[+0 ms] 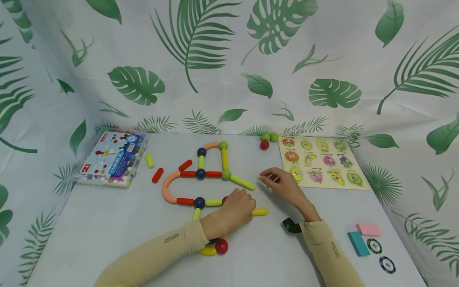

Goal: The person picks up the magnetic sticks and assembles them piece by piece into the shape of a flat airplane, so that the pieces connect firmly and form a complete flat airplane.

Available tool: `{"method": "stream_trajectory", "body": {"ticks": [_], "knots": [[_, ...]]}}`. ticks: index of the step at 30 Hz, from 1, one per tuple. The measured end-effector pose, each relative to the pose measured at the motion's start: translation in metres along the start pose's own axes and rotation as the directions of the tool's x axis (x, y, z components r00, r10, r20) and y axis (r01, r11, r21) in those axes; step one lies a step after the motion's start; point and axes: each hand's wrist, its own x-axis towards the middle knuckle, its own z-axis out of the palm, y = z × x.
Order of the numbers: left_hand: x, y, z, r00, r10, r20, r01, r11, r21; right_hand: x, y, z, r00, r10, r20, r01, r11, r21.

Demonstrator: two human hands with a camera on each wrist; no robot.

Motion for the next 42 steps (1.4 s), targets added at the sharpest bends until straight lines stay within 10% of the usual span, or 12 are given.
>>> {"method": "stream_trajectory", "body": {"ticks": [12,22,30,42], "knots": [[-0.011,-0.017,-0.009,0.999,-0.042,-0.012,0.039,0.986,-0.163,-0.004,-0.003,-0.002,1.0,0.001,-0.003,-0.001,1.0,0.013],[-0.051,-0.081,-0.016,0.968,-0.226,-0.107,0.151,0.868,-0.473,-0.017,-0.005,-0.005,0.997,-0.07,-0.034,0.069,0.997,-0.021],[-0.058,-0.096,-0.008,0.991,-0.13,0.03,0.125,0.824,-0.553,-0.041,-0.008,-0.003,0.994,-0.056,0.097,0.05,0.997,0.061],[-0.06,-0.095,0.0,0.993,-0.092,0.068,0.113,0.884,-0.454,-0.056,-0.015,0.007,0.937,-0.104,0.334,0.091,0.994,0.054]]}}
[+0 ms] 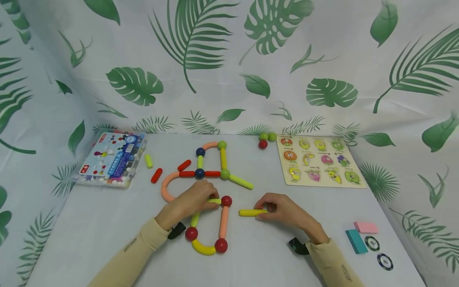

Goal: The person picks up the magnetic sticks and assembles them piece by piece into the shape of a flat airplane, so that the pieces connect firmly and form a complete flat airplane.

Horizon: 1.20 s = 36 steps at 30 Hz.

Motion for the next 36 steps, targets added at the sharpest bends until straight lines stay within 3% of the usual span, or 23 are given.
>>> {"method": "stream_trajectory", "body": {"ticks": [9,17,36], "knots": [[-0.004,-0.001,0.001,1.0,-0.01,0.014,0.01,1.0,-0.013,0.02,0.006,-0.002,0.997,-0.054,-0.058,0.052,0.998,-0.024],[-0.006,-0.001,0.004,1.0,-0.008,0.022,0.009,1.0,-0.008,0.035,-0.001,0.001,0.997,-0.061,-0.041,0.06,0.998,-0.031],[-0.013,-0.006,0.003,1.0,-0.009,-0.004,0.009,1.0,-0.026,0.048,-0.007,0.008,0.994,-0.094,-0.06,0.091,0.994,-0.052]]}}
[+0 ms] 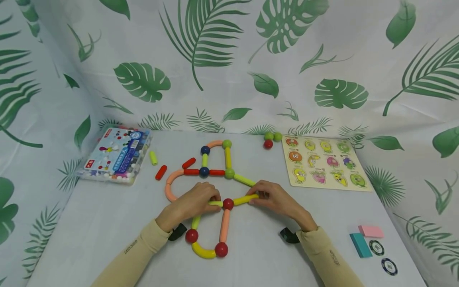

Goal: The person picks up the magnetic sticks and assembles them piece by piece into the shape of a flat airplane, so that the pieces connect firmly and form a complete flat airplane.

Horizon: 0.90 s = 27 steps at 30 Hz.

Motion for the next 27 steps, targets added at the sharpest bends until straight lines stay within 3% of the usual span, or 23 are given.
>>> {"method": "stream_trajectory", "body": {"ticks": [8,16,27], "knots": [[0.001,0.0,-0.001,1.0,0.007,0.004,-0.007,1.0,-0.008,-0.003,0.001,0.0,1.0,0.023,-0.002,-0.023,1.0,0.008],[0.001,-0.001,0.001,1.0,0.002,0.009,-0.002,1.0,-0.008,-0.008,0.004,-0.002,0.995,0.055,-0.082,-0.055,0.998,-0.008],[0.0,0.0,0.0,1.0,0.006,0.002,-0.006,1.0,-0.008,-0.007,0.004,-0.01,0.99,0.103,-0.101,-0.102,0.995,0.024]]}}
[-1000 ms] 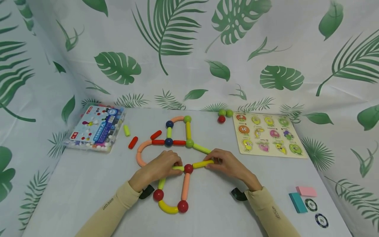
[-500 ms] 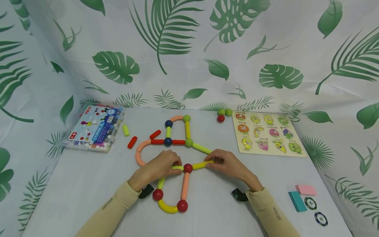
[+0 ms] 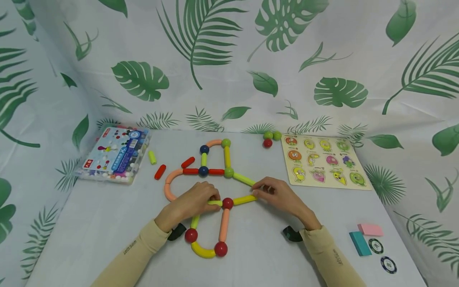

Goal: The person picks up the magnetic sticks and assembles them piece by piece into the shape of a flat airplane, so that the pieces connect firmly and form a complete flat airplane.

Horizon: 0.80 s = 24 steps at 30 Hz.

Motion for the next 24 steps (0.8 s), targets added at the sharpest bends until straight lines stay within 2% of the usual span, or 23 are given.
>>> {"method": "stream_trajectory", "body": {"ticks": [4,9,16,20,24], "knots": [[0.0,0.0,-0.001,1.0,0.002,-0.001,-0.002,1.0,-0.007,0.003,0.003,-0.013,0.999,0.02,-0.048,-0.021,1.0,-0.016],[-0.001,-0.001,-0.001,1.0,-0.002,0.004,0.002,1.0,-0.029,0.013,0.014,-0.033,0.989,0.034,-0.147,-0.04,0.998,-0.039],[-0.001,-0.002,-0.005,1.0,-0.009,0.007,0.01,0.999,-0.038,0.044,0.033,-0.058,0.967,0.052,-0.251,-0.07,0.996,-0.062],[-0.003,-0.003,-0.006,1.0,-0.019,0.006,0.02,0.998,-0.053,0.065,0.043,-0.067,0.948,0.088,-0.307,-0.117,0.99,-0.078],[-0.004,-0.004,-0.007,1.0,-0.007,0.003,0.007,0.998,-0.058,0.085,0.049,-0.073,0.917,0.176,-0.357,-0.212,0.975,-0.065]]}}
